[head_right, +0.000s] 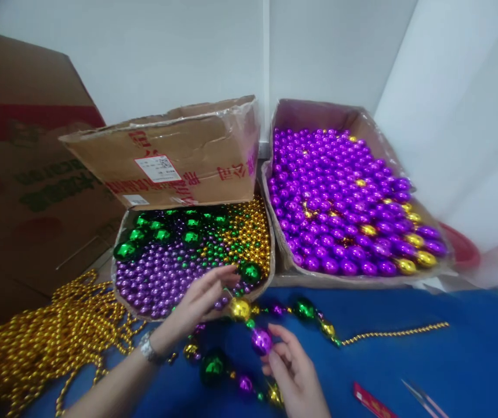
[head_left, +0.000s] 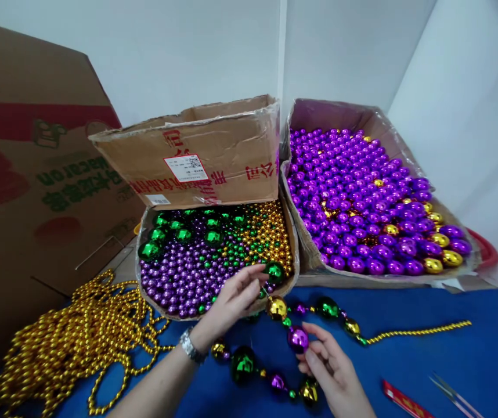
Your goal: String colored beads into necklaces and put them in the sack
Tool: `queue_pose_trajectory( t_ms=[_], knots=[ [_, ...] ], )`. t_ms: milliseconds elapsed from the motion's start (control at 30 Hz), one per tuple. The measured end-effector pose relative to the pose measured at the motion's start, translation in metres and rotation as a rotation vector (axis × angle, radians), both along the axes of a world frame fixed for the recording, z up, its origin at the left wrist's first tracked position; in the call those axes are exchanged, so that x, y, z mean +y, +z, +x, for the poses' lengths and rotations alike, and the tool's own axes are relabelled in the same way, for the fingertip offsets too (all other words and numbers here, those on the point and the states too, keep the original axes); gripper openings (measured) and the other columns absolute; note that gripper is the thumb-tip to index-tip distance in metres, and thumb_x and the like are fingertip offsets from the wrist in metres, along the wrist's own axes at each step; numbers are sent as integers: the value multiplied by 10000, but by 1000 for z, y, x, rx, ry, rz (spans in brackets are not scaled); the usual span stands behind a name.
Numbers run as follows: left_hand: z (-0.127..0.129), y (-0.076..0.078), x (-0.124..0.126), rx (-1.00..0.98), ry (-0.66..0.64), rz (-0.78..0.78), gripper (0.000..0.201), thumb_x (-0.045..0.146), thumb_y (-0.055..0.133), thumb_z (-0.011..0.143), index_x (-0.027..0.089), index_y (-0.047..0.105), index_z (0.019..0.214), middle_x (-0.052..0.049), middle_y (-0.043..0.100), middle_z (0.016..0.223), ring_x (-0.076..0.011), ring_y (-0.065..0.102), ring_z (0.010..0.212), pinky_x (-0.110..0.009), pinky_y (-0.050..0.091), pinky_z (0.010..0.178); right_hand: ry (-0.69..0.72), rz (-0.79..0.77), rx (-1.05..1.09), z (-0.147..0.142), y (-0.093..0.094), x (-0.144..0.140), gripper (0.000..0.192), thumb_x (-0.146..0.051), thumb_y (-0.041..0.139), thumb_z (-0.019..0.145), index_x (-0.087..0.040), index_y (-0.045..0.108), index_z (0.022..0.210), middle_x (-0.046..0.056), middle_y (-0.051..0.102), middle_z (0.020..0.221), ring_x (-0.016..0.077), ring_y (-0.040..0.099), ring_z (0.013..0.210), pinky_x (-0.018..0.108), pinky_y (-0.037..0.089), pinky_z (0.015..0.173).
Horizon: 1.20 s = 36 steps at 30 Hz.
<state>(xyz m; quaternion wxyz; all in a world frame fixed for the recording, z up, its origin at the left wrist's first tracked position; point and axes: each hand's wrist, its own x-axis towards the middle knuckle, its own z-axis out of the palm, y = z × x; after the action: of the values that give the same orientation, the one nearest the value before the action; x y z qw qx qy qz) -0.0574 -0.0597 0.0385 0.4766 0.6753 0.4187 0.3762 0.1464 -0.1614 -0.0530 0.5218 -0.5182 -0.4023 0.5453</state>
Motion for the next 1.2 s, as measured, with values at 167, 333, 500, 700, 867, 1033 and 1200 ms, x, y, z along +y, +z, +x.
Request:
queue_pose_trajectory(
  t_ms=[167, 333, 500, 700, 867, 1033, 1200],
  knots=[
    [-32, -12, 56, 628, 247, 452, 269, 281, 519, 844, 199, 632, 1074, -95, 653, 1029, -258, 570, 960, -385, 411, 890, -5, 11, -34, 5, 2, -1, 534, -565, 566, 799, -215, 536, 1202, 4, 582, 731, 176, 640, 712, 269, 501, 650],
    [-40, -18, 74, 809, 181, 483, 213, 179, 549, 782, 208, 668, 956, -88, 657, 920, -251, 547, 898, -347, 418, 812, -17, 8, -31, 7, 2, -2, 514, -548, 581, 797, -215, 556, 1187, 9, 593, 749, 165, 635, 713, 250, 488, 647],
    [-29, -12, 69, 930, 89, 525, 217, 218, 481, 848, 210, 656, 976, -93, 664, 917, -257, 551, 887, -327, 415, 733, -30, 4, -12, 6, 3, -2, 489, -536, 590, 797, -229, 563, 1177, 4, 606, 741, 150, 631, 688, 232, 482, 632],
    [-18, -3, 50, 1039, -99, 590, 182, 286, 523, 842, 226, 645, 964, -57, 663, 870, -226, 564, 837, -313, 406, 759, -18, 6, 1, 8, 4, -4, 485, -528, 581, 809, -227, 553, 1187, 3, 604, 725, 162, 640, 721, 237, 485, 646],
    [-7, -11, 44, 1173, -77, 622, 158, 198, 485, 839, 163, 637, 857, -107, 639, 810, -253, 532, 812, -346, 398, 706, -29, 7, -1, 6, 5, -3, 492, -529, 598, 795, -222, 561, 1179, 8, 598, 751, 165, 638, 720, 245, 491, 644],
    [4, -22, 47, 1282, -26, 652, 187, 55, 455, 801, 126, 614, 869, -141, 632, 788, -291, 515, 844, -370, 382, 671, 32, 23, -6, 10, 6, -3, 474, -512, 573, 825, -226, 537, 1201, 12, 601, 756, 169, 634, 725, 249, 487, 644],
    [10, -22, 50, 1329, -65, 684, 168, 51, 452, 829, 128, 600, 848, -134, 646, 761, -290, 528, 831, -380, 378, 680, 130, 36, -33, 18, 1, -4, 455, -482, 528, 869, -227, 479, 1244, 26, 604, 795, 179, 633, 777, 266, 488, 680]
  ],
)
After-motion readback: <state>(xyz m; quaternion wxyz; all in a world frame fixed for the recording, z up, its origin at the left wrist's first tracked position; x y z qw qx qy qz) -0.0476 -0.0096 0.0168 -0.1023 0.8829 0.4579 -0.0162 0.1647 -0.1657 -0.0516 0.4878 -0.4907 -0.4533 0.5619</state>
